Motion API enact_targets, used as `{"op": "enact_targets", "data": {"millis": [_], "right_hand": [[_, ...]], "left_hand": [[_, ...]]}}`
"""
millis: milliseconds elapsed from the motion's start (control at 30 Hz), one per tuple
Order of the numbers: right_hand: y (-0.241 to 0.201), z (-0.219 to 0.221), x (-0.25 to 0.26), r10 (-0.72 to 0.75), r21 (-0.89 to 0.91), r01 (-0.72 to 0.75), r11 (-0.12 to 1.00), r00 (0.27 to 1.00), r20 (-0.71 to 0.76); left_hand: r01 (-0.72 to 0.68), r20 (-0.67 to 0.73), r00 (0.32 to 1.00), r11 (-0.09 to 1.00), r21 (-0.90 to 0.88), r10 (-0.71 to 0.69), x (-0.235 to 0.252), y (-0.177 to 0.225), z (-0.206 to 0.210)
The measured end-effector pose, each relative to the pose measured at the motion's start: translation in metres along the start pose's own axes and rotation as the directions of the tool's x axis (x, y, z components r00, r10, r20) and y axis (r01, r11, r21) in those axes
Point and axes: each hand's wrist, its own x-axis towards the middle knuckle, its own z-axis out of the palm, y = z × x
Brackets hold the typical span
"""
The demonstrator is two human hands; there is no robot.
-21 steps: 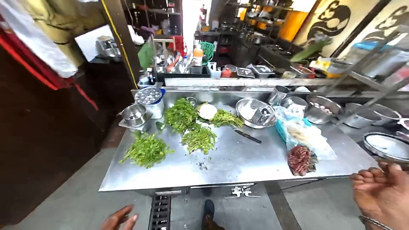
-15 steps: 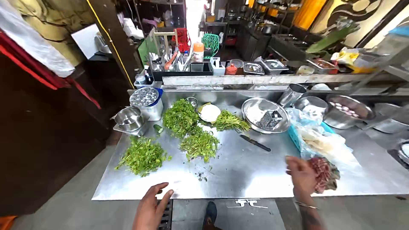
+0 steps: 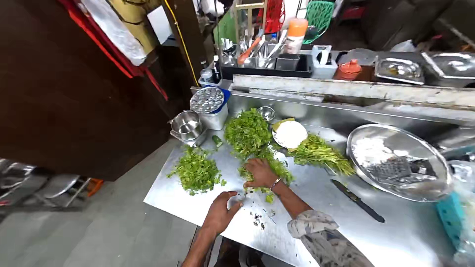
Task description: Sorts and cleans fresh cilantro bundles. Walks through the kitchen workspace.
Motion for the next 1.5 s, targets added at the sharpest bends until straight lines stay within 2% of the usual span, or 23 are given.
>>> {"op": "enact_targets", "data": {"millis": [100, 200, 300, 367, 433, 467, 533, 567, 600, 633, 667, 767, 900, 1033, 1133, 1200, 1267, 1333, 1367, 1433, 1500], "right_hand": [[0.004, 0.002, -0.004, 0.038, -0.086, -0.030, 0.996, 0.995, 0.096], [0.013, 0.004, -0.038, 0.013, -0.135, 0.001, 0.991, 0.995, 0.102], [0.027, -0.006, -0.078, 0.054, -0.132, -0.055, 0.990, 0.998, -0.012], [0.032, -0.018, -0.107, 0.166, -0.024, -0.171, 0.985, 0.975, -0.149], [0.031, -0.029, -0.137, 0.348, 0.159, -0.314, 0.936, 0.891, -0.290], [0.029, -0.031, -0.151, 0.451, 0.263, -0.375, 0.889, 0.816, -0.362], [0.020, -0.027, -0.171, 0.666, 0.487, -0.465, 0.740, 0.606, -0.434], [0.015, -0.021, -0.177, 0.763, 0.597, -0.487, 0.638, 0.504, -0.405], [0.008, -0.013, -0.181, 0.834, 0.686, -0.491, 0.536, 0.435, -0.340], [-0.001, -0.004, -0.183, 0.870, 0.741, -0.486, 0.464, 0.406, -0.279], [-0.012, 0.004, -0.183, 0.879, 0.761, -0.482, 0.435, 0.411, -0.242], [-0.053, 0.025, -0.166, 0.835, 0.733, -0.490, 0.472, 0.517, -0.191], [-0.108, 0.048, -0.139, 0.670, 0.552, -0.521, 0.651, 0.736, -0.097], [-0.136, 0.076, -0.134, 0.554, 0.381, -0.517, 0.767, 0.832, 0.014], [-0.121, 0.115, -0.158, 0.395, 0.204, -0.356, 0.912, 0.896, -0.202], [-0.090, 0.124, -0.185, 0.323, 0.181, -0.279, 0.943, 0.895, -0.308], [-0.056, 0.123, -0.212, 0.389, 0.197, -0.338, 0.920, 0.851, -0.354], [-0.024, 0.113, -0.236, 0.539, 0.221, -0.492, 0.842, 0.768, -0.346], [-0.010, 0.105, -0.246, 0.625, 0.238, -0.578, 0.780, 0.700, -0.347], [0.013, 0.086, -0.259, 0.787, 0.358, -0.706, 0.612, 0.500, -0.361], [0.023, 0.070, -0.259, 0.884, 0.549, -0.694, 0.466, 0.334, -0.327]], "left_hand": [[0.004, 0.024, 1.000, 1.000, -0.027, -0.003, 0.002, -0.017, -0.009], [-0.017, 0.054, 0.998, 1.000, -0.003, 0.017, 0.003, -0.033, -0.020], [-0.059, 0.094, 0.994, 0.998, 0.020, 0.057, 0.011, -0.044, -0.033], [-0.100, 0.136, 0.986, 0.994, 0.041, 0.094, 0.016, -0.050, -0.039], [-0.144, 0.172, 0.976, 0.988, 0.063, 0.131, 0.023, -0.052, -0.043], [-0.162, 0.187, 0.971, 0.984, 0.069, 0.147, 0.028, -0.050, -0.046], [-0.205, 0.209, 0.960, 0.976, 0.079, 0.185, 0.040, -0.045, -0.048], [-0.226, 0.216, 0.955, 0.971, 0.082, 0.205, 0.048, -0.042, -0.048], [-0.243, 0.225, 0.950, 0.966, 0.089, 0.218, 0.056, -0.038, -0.046], [-0.251, 0.243, 0.945, 0.962, 0.105, 0.220, 0.064, -0.034, -0.043], [-0.245, 0.265, 0.943, 0.959, 0.141, 0.202, 0.072, -0.030, -0.040], [-0.199, 0.355, 0.930, 0.939, 0.282, 0.090, 0.095, -0.016, -0.032], [-0.203, 0.374, 0.925, 0.922, 0.330, 0.070, 0.113, -0.011, -0.007], [-0.252, 0.376, 0.918, 0.916, 0.312, 0.125, 0.115, -0.018, 0.025], [-0.311, 0.412, 0.894, 0.904, 0.292, 0.175, 0.111, -0.019, 0.052], [-0.316, 0.411, 0.893, 0.906, 0.282, 0.184, 0.106, -0.012, 0.072], [-0.263, 0.390, 0.907, 0.936, 0.234, 0.157, 0.096, -0.005, 0.088], [-0.200, 0.348, 0.927, 0.970, 0.135, 0.142, 0.084, -0.002, 0.103], [-0.186, 0.356, 0.925, 0.977, 0.107, 0.137, 0.080, 0.000, 0.108], [-0.205, 0.443, 0.888, 0.968, 0.144, 0.122, 0.075, 0.008, 0.111], [-0.232, 0.534, 0.844, 0.932, 0.277, 0.051, 0.076, 0.020, 0.106]]}}
